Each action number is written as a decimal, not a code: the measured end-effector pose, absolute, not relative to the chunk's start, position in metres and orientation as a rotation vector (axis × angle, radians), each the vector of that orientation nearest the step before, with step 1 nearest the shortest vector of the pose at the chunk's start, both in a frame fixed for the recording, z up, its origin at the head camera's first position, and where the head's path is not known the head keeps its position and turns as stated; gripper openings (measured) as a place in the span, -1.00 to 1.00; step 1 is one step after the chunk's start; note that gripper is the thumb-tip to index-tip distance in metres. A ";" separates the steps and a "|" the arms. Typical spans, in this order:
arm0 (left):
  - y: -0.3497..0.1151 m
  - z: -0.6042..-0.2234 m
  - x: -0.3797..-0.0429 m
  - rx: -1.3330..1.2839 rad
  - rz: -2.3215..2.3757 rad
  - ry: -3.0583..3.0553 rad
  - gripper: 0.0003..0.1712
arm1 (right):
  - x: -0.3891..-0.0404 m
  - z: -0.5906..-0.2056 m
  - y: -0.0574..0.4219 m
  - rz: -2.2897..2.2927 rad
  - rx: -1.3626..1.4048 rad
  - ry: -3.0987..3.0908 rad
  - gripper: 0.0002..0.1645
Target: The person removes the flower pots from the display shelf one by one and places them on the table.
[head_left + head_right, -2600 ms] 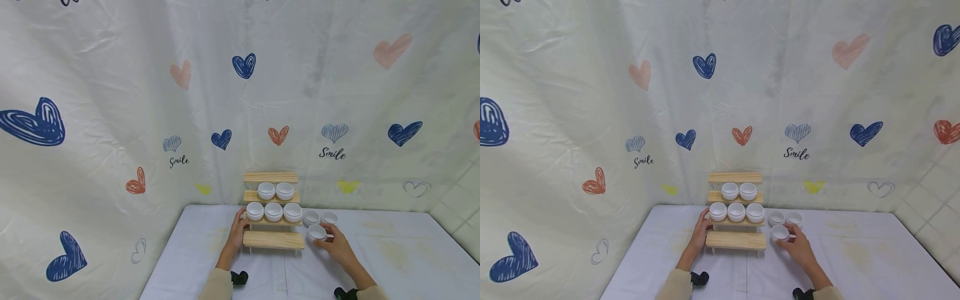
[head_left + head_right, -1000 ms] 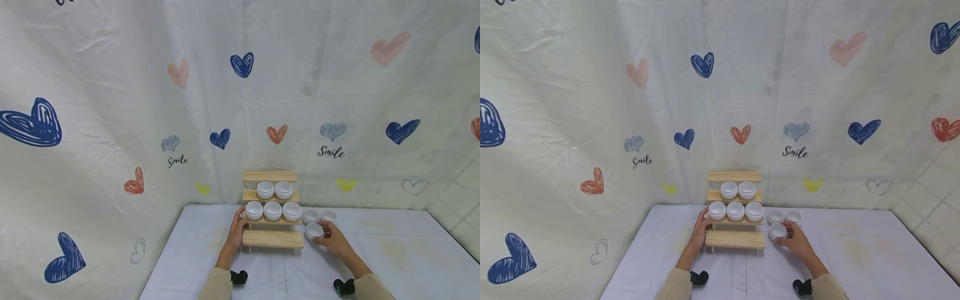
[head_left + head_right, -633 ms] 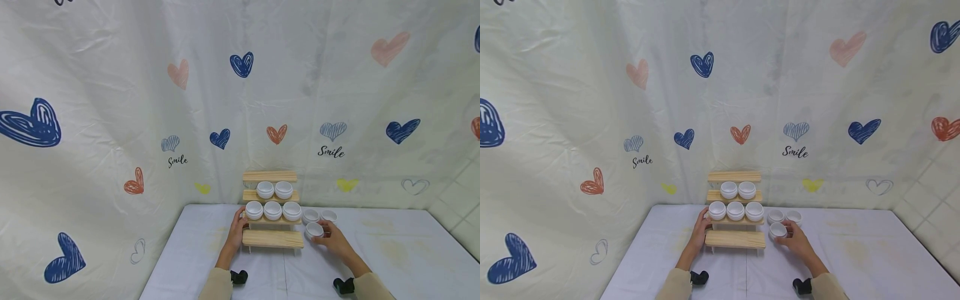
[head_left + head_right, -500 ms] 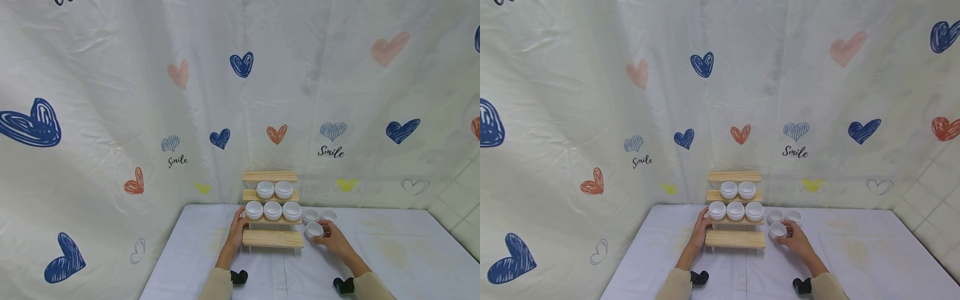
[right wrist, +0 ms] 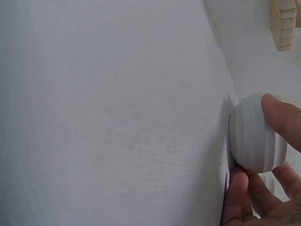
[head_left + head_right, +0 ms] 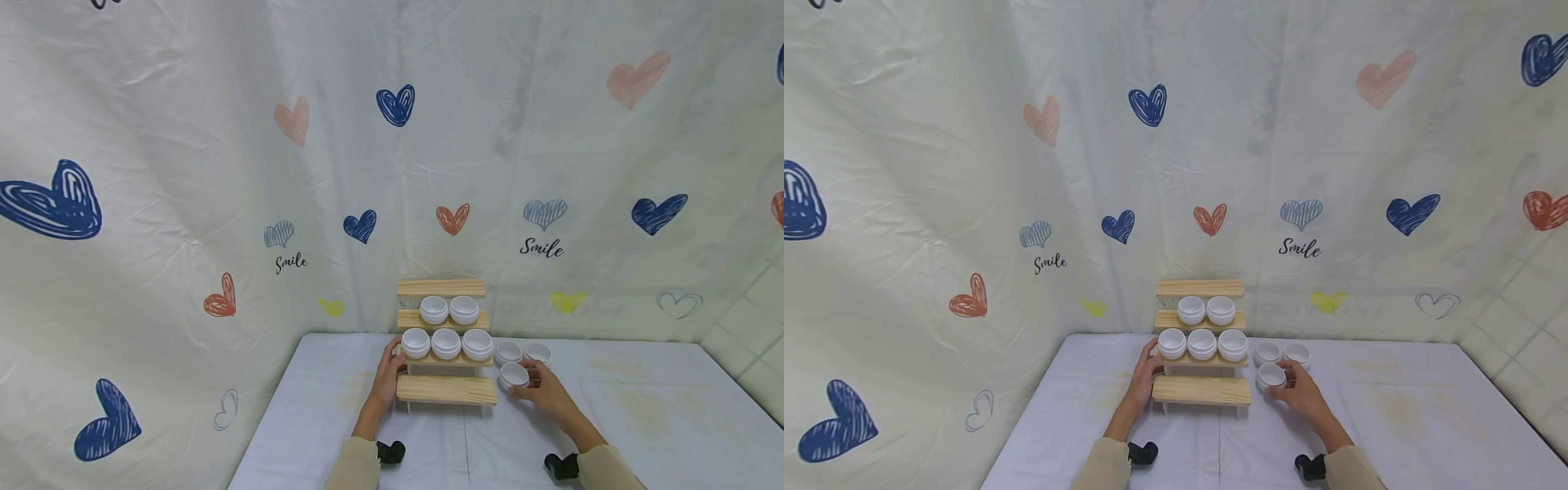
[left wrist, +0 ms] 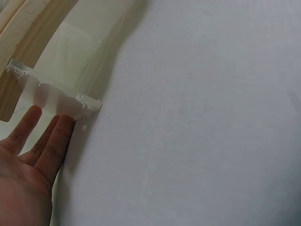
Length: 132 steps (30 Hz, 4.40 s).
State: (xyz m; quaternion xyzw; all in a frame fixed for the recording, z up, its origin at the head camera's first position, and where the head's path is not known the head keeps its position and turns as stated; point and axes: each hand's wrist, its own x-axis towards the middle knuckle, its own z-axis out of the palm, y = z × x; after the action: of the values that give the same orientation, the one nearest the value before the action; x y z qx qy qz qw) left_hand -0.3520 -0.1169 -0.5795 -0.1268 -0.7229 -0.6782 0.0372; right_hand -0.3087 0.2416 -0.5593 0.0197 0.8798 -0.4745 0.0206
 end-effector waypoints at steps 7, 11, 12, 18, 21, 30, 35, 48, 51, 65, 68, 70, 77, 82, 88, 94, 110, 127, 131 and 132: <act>-0.116 -0.581 -0.352 -0.383 -2.076 -2.219 -0.43 | -0.306 -0.556 0.241 -1.477 0.055 2.719 -0.09; -0.118 -0.575 -0.349 -0.388 -2.104 -2.225 -0.44 | -0.305 -0.554 0.240 -1.490 0.053 2.709 -0.09; -0.119 -0.572 -0.347 -0.394 -2.111 -2.226 -0.44 | -0.305 -0.555 0.239 -1.490 0.052 2.710 -0.09; -0.121 -0.550 -0.333 -0.432 -2.134 -2.229 -0.44 | -0.306 -0.556 0.240 -1.481 0.059 2.715 -0.08; -0.121 -0.546 -0.330 -0.427 -2.130 -2.239 -0.44 | -0.307 -0.556 0.241 -1.482 0.062 2.709 -0.07; -0.118 -0.569 -0.345 -0.386 -2.121 -2.220 -0.44 | -0.306 -0.556 0.240 -1.481 0.079 2.705 -0.07; -0.117 -0.582 -0.351 -0.374 -2.082 -2.224 -0.44 | -0.307 -0.559 0.242 -1.491 0.091 2.686 0.00; -0.116 -0.582 -0.352 -0.368 -2.078 -2.228 -0.45 | -0.296 -0.557 0.247 -1.591 0.123 2.654 0.00; -0.116 -0.581 -0.350 -0.368 -2.075 -2.226 -0.45 | -0.292 -0.555 0.247 -1.606 0.139 2.644 -0.02; -0.116 -0.583 -0.352 -0.359 -2.106 -2.217 -0.45 | -0.273 -0.530 0.239 -1.611 0.154 2.755 -0.21; -0.116 -0.582 -0.352 -0.363 -2.093 -2.218 -0.45 | -0.270 -0.525 0.236 -1.643 0.098 2.811 -0.28; -0.115 -0.581 -0.351 -0.366 -2.085 -2.219 -0.45 | -0.268 -0.521 0.233 -1.688 0.058 2.844 -0.33; -0.115 -0.579 -0.349 -0.350 -2.071 -2.231 -0.45 | -0.269 -0.508 0.225 -1.763 -0.047 2.915 -0.40; -0.117 -0.581 -0.352 -0.349 -2.080 -2.226 -0.44 | -0.274 -0.495 0.215 -1.747 -0.068 2.904 -0.42; -0.117 -0.584 -0.353 -0.361 -2.103 -2.213 -0.44 | -0.282 -0.488 0.203 -1.729 -0.105 2.856 -0.34; -0.116 -0.584 -0.354 -0.347 -2.107 -2.215 -0.45 | -0.291 -0.487 0.194 -1.703 -0.116 2.820 -0.27; -0.115 -0.581 -0.350 -0.330 -2.077 -2.247 -0.46 | -0.306 -0.489 0.177 -1.724 -0.103 2.757 -0.18; -0.115 -0.580 -0.349 -0.322 -2.077 -2.251 -0.45 | -0.318 -0.493 0.169 -1.748 -0.083 2.735 -0.14; -0.115 -0.580 -0.351 -0.312 -2.085 -2.255 -0.45 | -0.319 -0.494 0.169 -1.731 -0.084 2.742 -0.14; -0.115 -0.580 -0.351 -0.312 -2.085 -2.256 -0.45 | -0.320 -0.495 0.169 -1.726 -0.084 2.743 -0.15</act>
State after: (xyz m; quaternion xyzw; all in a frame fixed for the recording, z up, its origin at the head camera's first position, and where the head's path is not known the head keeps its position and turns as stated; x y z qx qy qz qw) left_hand -0.3512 -0.1152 -0.5804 -0.1009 -0.7305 -0.6749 0.0268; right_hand -0.3197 0.1691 -0.4946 -0.0260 0.8450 -0.5318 -0.0503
